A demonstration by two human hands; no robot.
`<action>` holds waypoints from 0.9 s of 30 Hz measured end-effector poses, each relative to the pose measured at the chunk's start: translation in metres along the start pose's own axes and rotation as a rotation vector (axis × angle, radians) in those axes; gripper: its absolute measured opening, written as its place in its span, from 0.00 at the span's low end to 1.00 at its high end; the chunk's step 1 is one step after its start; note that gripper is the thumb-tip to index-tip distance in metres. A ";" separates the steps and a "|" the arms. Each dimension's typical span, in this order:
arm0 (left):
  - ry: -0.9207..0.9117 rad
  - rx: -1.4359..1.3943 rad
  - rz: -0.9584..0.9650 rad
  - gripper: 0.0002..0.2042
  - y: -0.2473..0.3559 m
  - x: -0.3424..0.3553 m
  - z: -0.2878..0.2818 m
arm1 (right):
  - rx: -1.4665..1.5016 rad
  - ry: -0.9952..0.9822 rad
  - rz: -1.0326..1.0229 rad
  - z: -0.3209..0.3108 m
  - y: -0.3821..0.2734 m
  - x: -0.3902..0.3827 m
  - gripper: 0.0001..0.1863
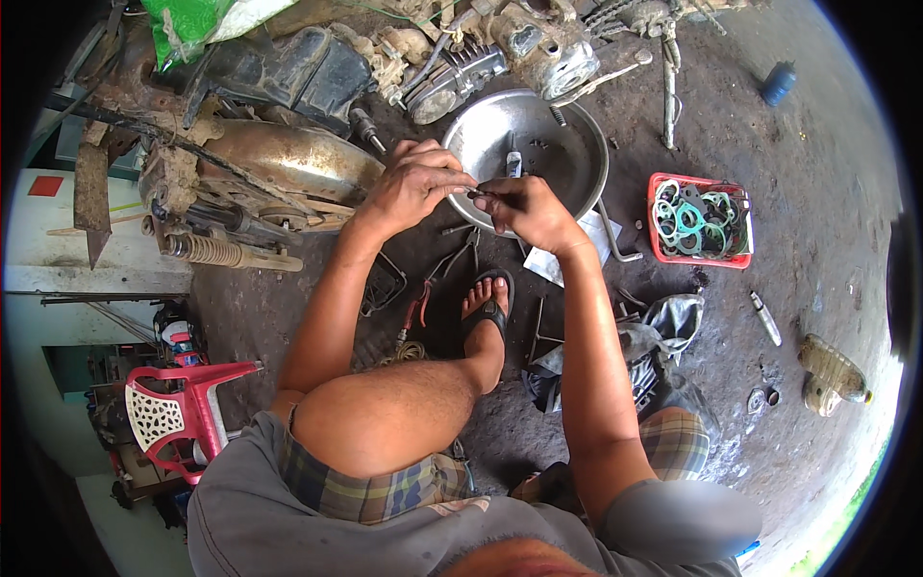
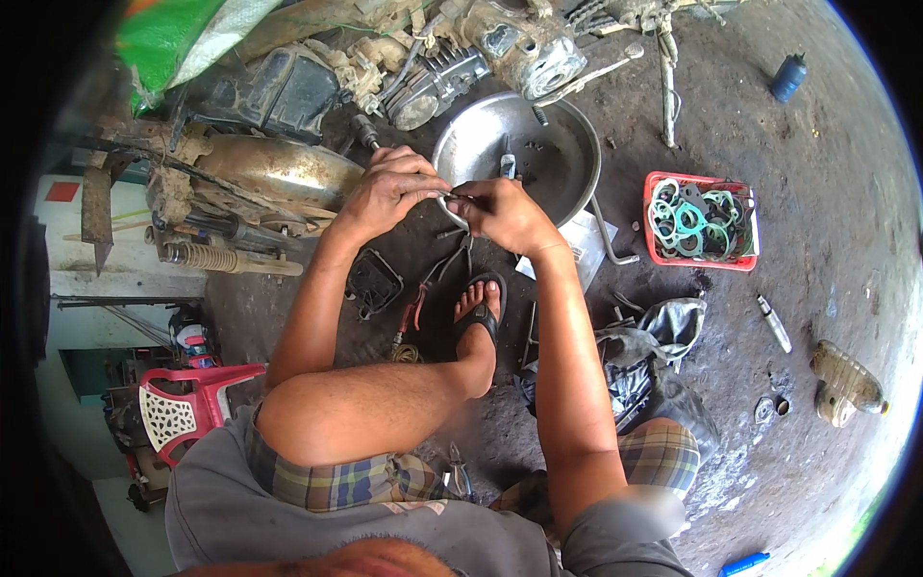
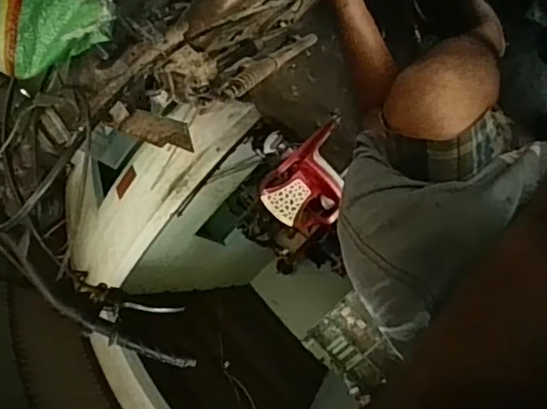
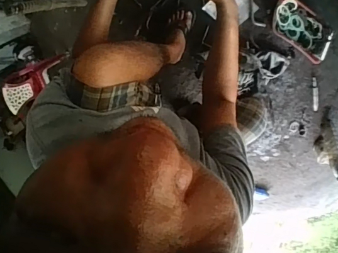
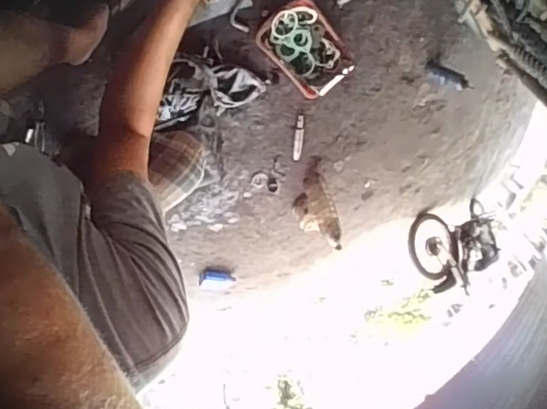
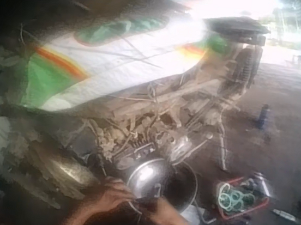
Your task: Repairing and cleaning components of a motorcycle engine.
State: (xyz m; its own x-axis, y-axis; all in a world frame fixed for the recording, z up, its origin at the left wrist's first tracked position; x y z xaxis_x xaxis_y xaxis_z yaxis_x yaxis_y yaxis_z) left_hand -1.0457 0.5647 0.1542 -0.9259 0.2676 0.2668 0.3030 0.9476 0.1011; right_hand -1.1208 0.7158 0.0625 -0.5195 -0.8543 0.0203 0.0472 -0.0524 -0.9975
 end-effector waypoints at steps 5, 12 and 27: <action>-0.084 -0.034 -0.001 0.06 0.000 0.001 0.007 | -0.075 0.016 0.030 0.010 0.006 0.007 0.19; 0.455 0.117 -0.206 0.19 -0.005 -0.012 -0.018 | -0.036 0.153 0.009 0.003 0.003 0.011 0.23; 0.852 -1.171 -0.921 0.18 -0.071 -0.015 -0.009 | 0.805 0.280 -0.205 0.087 -0.022 0.041 0.23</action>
State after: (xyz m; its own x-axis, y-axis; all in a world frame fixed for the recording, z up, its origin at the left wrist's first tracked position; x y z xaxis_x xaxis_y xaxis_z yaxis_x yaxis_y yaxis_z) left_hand -1.0512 0.4920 0.1516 -0.6213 -0.7795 0.0796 0.1303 -0.0026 0.9915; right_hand -1.0690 0.6372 0.0913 -0.7689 -0.6353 0.0717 0.4629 -0.6305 -0.6231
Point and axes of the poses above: each hand's wrist, its own x-axis towards the middle knuckle, its own z-axis out of the palm, y = z × x, the point moved 5 cm from there along x, towards the middle knuckle, and after that the axes turned 4 degrees about x, right-handed, at the moved point
